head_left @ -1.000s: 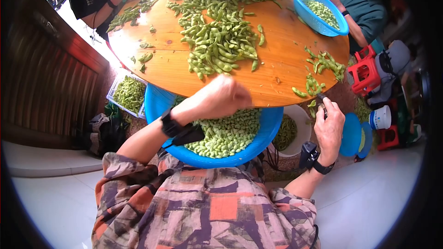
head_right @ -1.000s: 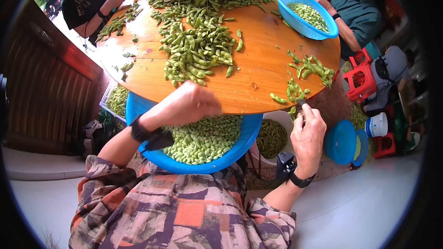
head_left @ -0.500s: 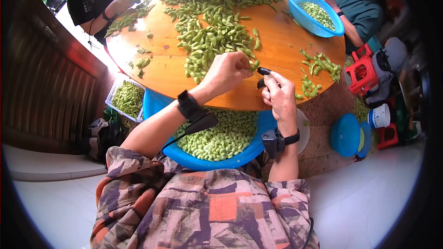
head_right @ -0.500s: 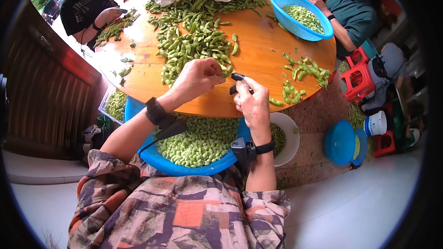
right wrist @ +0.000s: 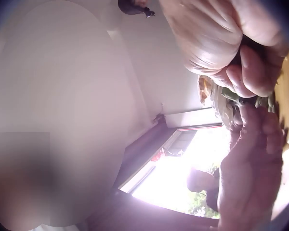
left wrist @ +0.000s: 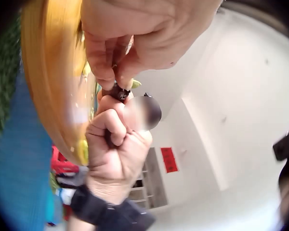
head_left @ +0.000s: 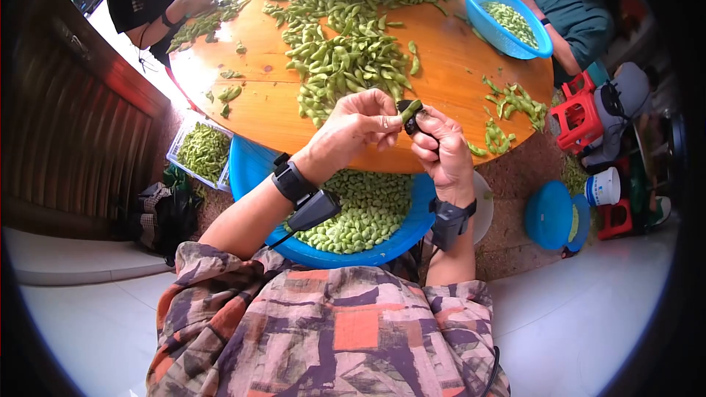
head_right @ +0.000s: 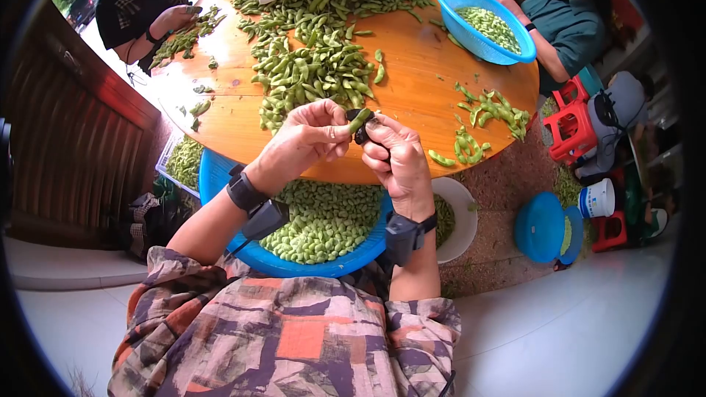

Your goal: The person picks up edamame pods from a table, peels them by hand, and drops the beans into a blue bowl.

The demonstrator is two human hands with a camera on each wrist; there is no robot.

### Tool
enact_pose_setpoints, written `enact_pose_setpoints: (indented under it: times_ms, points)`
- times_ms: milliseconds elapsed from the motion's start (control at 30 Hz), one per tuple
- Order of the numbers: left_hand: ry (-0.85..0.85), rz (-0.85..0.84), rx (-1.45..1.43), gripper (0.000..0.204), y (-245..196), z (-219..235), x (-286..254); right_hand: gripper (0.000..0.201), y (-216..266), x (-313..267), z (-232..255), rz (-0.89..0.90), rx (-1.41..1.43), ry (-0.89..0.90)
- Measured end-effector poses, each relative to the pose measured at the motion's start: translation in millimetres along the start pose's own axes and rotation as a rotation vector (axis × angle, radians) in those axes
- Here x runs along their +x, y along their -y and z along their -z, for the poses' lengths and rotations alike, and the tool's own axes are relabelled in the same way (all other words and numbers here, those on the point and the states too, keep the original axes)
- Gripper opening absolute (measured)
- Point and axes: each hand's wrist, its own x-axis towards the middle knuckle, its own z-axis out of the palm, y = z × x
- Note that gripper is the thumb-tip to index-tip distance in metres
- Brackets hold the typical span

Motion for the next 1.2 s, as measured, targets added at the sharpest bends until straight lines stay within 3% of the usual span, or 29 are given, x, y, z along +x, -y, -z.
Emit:
enact_pose_setpoints:
  times_ms: [33,67,133,200,300,333,433,467,533,667,733,767,800,833,867,933,967,1067,1200]
  points:
    - [0.084,0.062,-0.283,0.017,1,-1,0,0.016,-4,2,9,-0.031,0.181,0.084]
    - [0.084,0.063,-0.282,0.017,5,0,0,0.015,-6,3,14,-0.062,0.362,0.171]
    - [0.170,0.113,-0.433,0.024,8,-1,3,0.016,1,-2,7,-0.061,0.326,0.147]
    - [0.181,0.151,-0.318,0.027,-3,-1,2,0.016,7,-7,2,-0.044,0.044,0.072]
    - [0.057,0.096,0.402,0.037,-23,-16,4,0.015,9,-14,-15,0.020,-0.308,-0.034]
    - [0.055,0.097,0.403,0.037,-23,-16,8,0.015,8,-15,-19,0.071,-0.509,-0.067]
    - [0.003,0.004,0.770,0.032,-25,-16,14,0.016,11,-13,-21,0.082,-0.551,-0.073]
    - [0.004,0.006,0.770,0.032,-26,-17,13,0.015,12,-13,-20,0.060,-0.562,-0.062]
    - [0.039,-0.140,1.219,0.025,-30,-17,12,0.015,10,-10,-16,0.042,-0.556,-0.053]
    - [0.069,-0.267,1.278,0.021,-24,-5,15,0.015,7,1,-9,0.028,-0.464,-0.017]
    - [0.046,0.108,0.750,0.019,-30,-10,12,0.015,3,5,-11,0.060,-0.463,-0.096]
    - [0.046,0.107,0.751,0.019,-26,-10,11,0.015,-1,7,-14,0.091,-0.460,-0.175]
    - [-0.010,0.119,0.460,0.019,-17,-8,11,0.015,-6,8,-16,0.093,-0.461,-0.175]
    - [-0.063,0.129,0.168,0.022,-10,-7,12,0.016,-12,10,-19,0.275,-0.726,-0.272]
    - [-0.061,0.127,0.168,0.022,-4,-3,13,0.018,-16,11,-23,0.461,-0.990,-0.368]
    - [-0.025,0.131,-0.233,0.030,-3,-6,11,0.018,-20,8,-34,0.746,-1.185,-0.408]
    - [-0.080,0.103,-0.248,0.040,-1,-11,11,0.018,-23,7,-38,0.763,-1.235,-0.406]
    - [-0.205,0.098,-0.481,0.031,3,-24,14,0.018,-23,5,-42,0.835,-1.262,-0.387]
    - [-0.074,0.018,-0.564,0.024,43,-1,25,0.019,-24,8,-38,0.964,-1.292,-0.347]
